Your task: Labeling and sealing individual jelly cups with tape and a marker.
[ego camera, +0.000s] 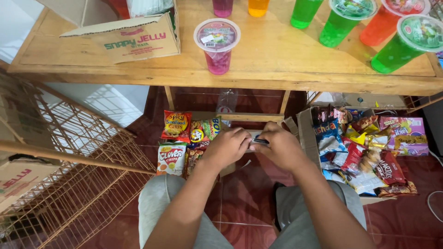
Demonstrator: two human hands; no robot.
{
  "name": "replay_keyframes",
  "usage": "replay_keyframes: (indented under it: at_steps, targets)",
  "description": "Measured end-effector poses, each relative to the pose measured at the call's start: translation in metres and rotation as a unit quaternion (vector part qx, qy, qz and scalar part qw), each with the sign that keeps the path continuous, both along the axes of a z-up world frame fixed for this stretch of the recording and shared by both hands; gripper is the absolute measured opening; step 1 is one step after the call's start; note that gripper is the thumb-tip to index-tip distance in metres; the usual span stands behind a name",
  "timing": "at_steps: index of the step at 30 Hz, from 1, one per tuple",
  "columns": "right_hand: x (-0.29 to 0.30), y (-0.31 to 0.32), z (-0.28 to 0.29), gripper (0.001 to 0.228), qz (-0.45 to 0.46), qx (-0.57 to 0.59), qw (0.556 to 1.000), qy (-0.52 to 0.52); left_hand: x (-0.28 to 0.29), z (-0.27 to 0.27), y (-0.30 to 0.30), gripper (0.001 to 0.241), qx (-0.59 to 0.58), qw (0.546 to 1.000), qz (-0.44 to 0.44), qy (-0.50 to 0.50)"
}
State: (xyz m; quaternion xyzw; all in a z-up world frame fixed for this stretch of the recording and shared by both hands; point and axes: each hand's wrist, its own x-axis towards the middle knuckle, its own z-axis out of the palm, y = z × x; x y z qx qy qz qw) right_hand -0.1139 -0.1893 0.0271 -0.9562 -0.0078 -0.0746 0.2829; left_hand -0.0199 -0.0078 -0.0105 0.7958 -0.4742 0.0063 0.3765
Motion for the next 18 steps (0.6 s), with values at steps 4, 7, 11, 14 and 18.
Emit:
replay_keyframes:
  at_steps: [4, 7, 11, 14, 18]
  targets:
    - [-0.0011, 0.0008, 0.0025, 0.034, -0.008, 0.006, 1.000, 0.022, -0.0019, 0.0010, 0.0021, 0.014, -0.016, 1.000, 0.009, 0.009]
    - [-0.0021, 0.0040, 0.0065, 0.035, 0.001, 0.013, 1.000, 0.004, -0.0020, 0.0019, 0.0045, 0.013, -0.030, 0.999, 0.013, 0.017]
    - [-0.0013, 0.0066, 0.0097, 0.034, -0.008, 0.031, 0.999, 0.009, 0.0000, 0.0030, 0.0055, 0.012, -0.041, 0.999, 0.012, 0.029]
    - [-0.0001, 0.0065, 0.0075, 0.035, -0.006, 0.036, 0.999, 0.005, 0.0019, 0.0021, 0.0063, 0.012, -0.049, 0.998, 0.019, 0.043]
    - [0.0013, 0.0039, 0.0035, 0.033, 0.018, 0.061, 0.998, -0.023, 0.0031, 0.0032, 0.0067, 0.011, -0.091, 0.993, 0.031, 0.075]
